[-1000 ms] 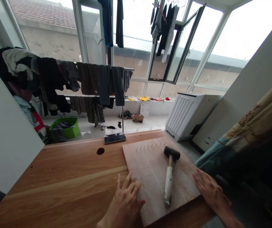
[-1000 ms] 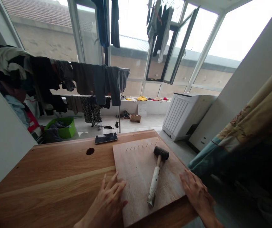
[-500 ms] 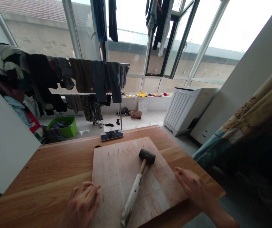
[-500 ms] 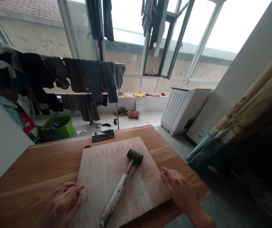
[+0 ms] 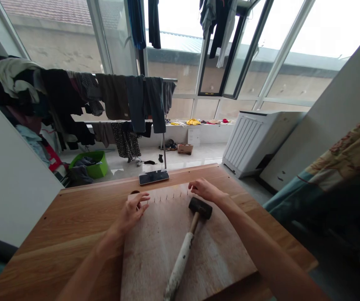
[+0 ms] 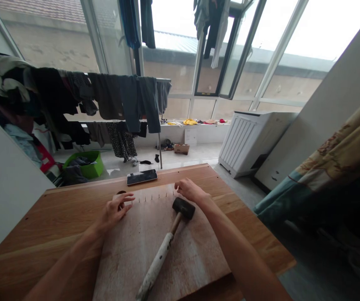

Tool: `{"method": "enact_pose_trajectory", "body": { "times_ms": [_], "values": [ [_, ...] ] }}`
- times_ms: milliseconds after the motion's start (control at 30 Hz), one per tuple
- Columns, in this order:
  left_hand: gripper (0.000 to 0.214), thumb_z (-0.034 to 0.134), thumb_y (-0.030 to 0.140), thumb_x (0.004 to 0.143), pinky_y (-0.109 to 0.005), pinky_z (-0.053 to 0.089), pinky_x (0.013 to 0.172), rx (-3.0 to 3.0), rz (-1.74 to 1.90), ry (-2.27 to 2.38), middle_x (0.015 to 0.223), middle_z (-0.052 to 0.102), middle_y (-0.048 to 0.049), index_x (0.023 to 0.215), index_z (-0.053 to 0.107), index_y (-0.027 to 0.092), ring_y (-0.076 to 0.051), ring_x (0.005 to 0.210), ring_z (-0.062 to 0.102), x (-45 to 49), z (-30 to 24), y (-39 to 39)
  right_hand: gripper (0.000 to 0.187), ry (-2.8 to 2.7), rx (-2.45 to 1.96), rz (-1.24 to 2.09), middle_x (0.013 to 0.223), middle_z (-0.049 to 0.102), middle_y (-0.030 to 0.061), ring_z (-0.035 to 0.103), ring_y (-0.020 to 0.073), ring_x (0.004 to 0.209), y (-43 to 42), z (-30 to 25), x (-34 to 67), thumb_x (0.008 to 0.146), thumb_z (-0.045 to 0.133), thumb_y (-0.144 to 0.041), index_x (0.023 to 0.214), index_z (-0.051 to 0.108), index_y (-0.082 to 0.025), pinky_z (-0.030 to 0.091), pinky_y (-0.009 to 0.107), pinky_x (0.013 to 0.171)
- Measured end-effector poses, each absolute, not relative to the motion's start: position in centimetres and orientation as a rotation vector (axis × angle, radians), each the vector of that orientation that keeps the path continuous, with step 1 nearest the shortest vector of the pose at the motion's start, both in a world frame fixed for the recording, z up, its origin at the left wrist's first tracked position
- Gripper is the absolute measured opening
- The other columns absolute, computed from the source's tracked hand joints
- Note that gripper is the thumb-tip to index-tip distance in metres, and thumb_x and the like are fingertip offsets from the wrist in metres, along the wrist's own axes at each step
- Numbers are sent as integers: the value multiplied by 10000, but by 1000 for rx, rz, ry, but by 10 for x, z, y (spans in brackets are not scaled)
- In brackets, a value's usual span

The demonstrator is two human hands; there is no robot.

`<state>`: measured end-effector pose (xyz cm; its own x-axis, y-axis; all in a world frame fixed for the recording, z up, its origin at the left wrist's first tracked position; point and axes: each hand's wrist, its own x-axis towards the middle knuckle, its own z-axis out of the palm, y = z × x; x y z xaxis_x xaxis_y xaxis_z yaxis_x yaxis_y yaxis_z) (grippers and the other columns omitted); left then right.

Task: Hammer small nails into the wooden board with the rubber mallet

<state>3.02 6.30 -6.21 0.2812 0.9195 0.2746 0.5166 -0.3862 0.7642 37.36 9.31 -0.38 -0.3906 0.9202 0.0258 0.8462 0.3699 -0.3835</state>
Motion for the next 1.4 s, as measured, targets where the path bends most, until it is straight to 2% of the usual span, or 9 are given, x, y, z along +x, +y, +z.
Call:
{"method": "enact_pose_trajectory", "body": {
  "times_ms": [100, 300, 433, 600, 767, 933, 1167, 1300, 1400],
  "values": [
    [336, 573, 430, 881, -278, 556, 551, 1966, 912, 1218, 1071, 787, -73, 1129, 646, 214, -133, 495, 638, 34, -65, 67, 232, -2411, -1573, 486, 890, 775, 59, 695, 181, 823, 92, -1, 370, 868, 638, -150, 1062, 758, -191, 479, 243, 773],
    [360, 524, 451, 918, -241, 465, 365, 1922, 982, 1236, 1163, 757, -108, 1109, 668, 182, -112, 409, 603, 46, -51, 67, 144, -2468, -1563, 495, 846, 770, 48, 678, 171, 790, 96, 13, 359, 853, 653, -146, 865, 789, -192, 451, 229, 728],
    [288, 546, 393, 907, -278, 594, 612, 2031, 959, 1255, 1101, 778, -84, 1054, 689, 191, -202, 741, 758, 59, -47, 66, 116, -2511, -1533, 492, 840, 769, 48, 675, 170, 779, 97, 21, 346, 841, 687, -154, 853, 796, -190, 450, 220, 694],
    [269, 551, 364, 895, -353, 595, 869, 2027, 880, 1166, 1058, 787, -80, 1029, 707, 191, -261, 1048, 731, 69, -52, 70, 113, -2590, -1505, 475, 778, 770, 69, 682, 187, 742, 94, 16, 326, 824, 717, -144, 764, 797, -196, 460, 236, 674],
    [344, 549, 417, 916, -371, 624, 765, 1903, 917, 1220, 1165, 758, -99, 1111, 704, 180, -236, 814, 763, 72, -47, 69, 145, -2573, -1481, 411, 884, 785, 97, 700, 209, 848, 89, 18, 312, 896, 665, -183, 891, 809, -191, 482, 251, 761],
    [279, 555, 360, 904, -365, 567, 923, 2008, 899, 1147, 1055, 785, -90, 1002, 745, 180, -258, 1006, 733, 91, -44, 73, 109, -2590, -1490, 401, 872, 785, 109, 711, 221, 835, 85, 18, 293, 876, 705, -189, 873, 814, -189, 495, 264, 767],
    [247, 554, 298, 929, -328, 548, 872, 2021, 946, 1191, 1070, 783, -90, 1048, 744, 195, -246, 974, 732, 113, -49, 78, 156, -2510, -1455, 428, 898, 789, 96, 698, 200, 846, 82, 25, 296, 917, 656, -197, 915, 810, -177, 475, 245, 758],
    [218, 562, 285, 930, -316, 549, 804, 2091, 887, 1230, 976, 796, -81, 991, 753, 200, -235, 855, 735, 120, -47, 76, 157, -2449, -1462, 479, 850, 786, 86, 695, 197, 803, 79, 24, 300, 879, 663, -139, 848, 810, -185, 475, 249, 739],
    [250, 565, 346, 933, -282, 559, 655, 1966, 990, 1273, 995, 796, -72, 1039, 735, 195, -162, 576, 678, 114, -41, 72, 170, -2398, -1438, 538, 836, 785, 76, 697, 197, 800, 78, 20, 301, 858, 658, -109, 853, 808, -188, 481, 254, 749]
  ]
}}
